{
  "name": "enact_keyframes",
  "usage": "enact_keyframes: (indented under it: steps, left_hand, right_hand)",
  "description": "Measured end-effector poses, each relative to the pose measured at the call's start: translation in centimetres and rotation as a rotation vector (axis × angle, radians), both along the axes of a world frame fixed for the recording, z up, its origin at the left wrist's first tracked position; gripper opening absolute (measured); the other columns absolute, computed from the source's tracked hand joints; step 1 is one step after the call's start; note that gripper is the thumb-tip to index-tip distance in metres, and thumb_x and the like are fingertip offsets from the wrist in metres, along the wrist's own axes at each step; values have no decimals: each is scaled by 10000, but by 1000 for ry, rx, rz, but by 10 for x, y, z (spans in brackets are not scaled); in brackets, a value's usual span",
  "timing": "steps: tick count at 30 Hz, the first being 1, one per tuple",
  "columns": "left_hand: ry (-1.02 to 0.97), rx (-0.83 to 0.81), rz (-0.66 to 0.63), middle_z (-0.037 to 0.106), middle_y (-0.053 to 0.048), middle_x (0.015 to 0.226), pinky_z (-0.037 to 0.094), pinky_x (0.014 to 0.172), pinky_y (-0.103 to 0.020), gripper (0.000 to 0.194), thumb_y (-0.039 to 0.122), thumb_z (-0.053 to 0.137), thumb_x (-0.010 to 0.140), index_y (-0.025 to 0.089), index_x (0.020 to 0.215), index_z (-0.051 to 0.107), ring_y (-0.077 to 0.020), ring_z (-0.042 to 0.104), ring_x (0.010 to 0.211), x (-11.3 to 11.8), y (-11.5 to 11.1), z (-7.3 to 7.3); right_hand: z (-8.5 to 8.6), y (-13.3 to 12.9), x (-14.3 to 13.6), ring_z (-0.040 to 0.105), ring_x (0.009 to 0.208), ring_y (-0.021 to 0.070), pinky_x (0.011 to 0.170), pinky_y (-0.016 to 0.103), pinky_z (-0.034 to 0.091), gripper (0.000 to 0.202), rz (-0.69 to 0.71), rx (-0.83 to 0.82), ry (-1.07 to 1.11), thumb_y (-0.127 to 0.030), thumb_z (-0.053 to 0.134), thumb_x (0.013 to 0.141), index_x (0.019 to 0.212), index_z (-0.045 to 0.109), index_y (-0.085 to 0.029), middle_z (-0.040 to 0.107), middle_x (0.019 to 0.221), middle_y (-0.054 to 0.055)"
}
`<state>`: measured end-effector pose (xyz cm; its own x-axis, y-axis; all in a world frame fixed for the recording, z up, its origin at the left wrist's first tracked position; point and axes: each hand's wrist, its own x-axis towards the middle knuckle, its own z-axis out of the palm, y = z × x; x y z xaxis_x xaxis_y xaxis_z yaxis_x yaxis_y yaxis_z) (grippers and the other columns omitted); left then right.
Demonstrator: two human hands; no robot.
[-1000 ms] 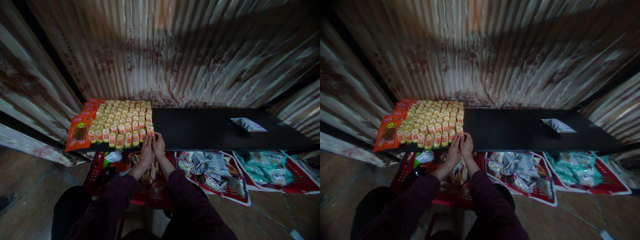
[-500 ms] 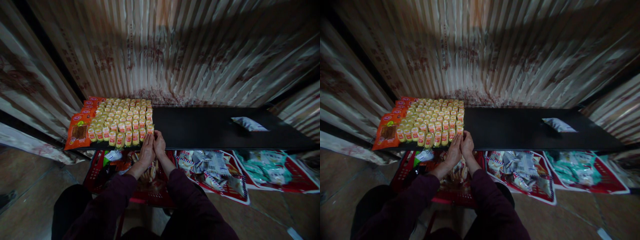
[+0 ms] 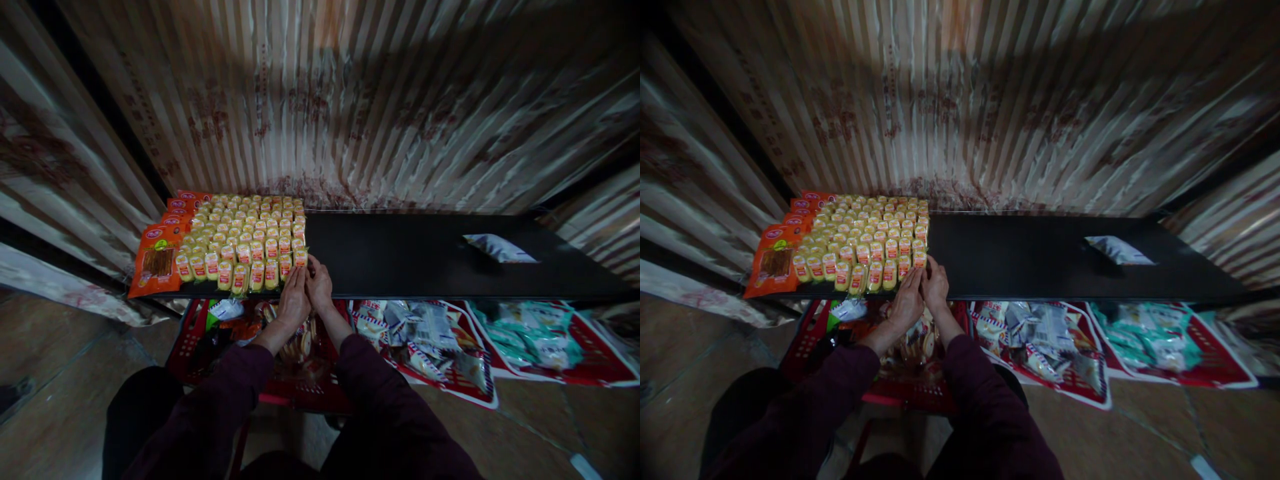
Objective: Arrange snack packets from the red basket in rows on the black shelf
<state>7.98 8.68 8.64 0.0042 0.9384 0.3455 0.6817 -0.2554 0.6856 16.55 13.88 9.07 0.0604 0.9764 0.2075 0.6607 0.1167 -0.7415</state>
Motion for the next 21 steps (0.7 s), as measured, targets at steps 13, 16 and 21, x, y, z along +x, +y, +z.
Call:
enact_keyframes:
  steps: [13, 16, 21]
  left_hand:
    - [24, -2, -17, 437, -217, 1406, 290, 1142, -486, 622, 41, 400, 752, 20, 1374, 392, -278, 279, 1392, 1, -3, 2]
    - [25, -5, -9, 440, -227, 1400, 294, 1139, -492, 628, 30, 393, 743, 13, 1371, 391, -282, 279, 1391, 0, -4, 2]
    - [50, 13, -15, 415, -235, 1416, 269, 1148, -501, 625, 22, 382, 726, -6, 1350, 408, -285, 260, 1398, 0, -4, 1]
  right_hand:
    - [-3, 3, 0, 569, 803, 168, 796, 309, 483, 400, -4, 2, 32, -259, 509, 816, 1195, 620, -204, 562, 936, 63]
    - [-6, 4, 1, 558, 811, 167, 806, 308, 484, 386, 3, 35, 48, -252, 519, 804, 1168, 639, -213, 553, 934, 59]
    - [-7, 6, 4, 560, 854, 185, 841, 335, 481, 384, 24, 27, 63, -241, 535, 783, 1150, 644, -217, 590, 953, 69]
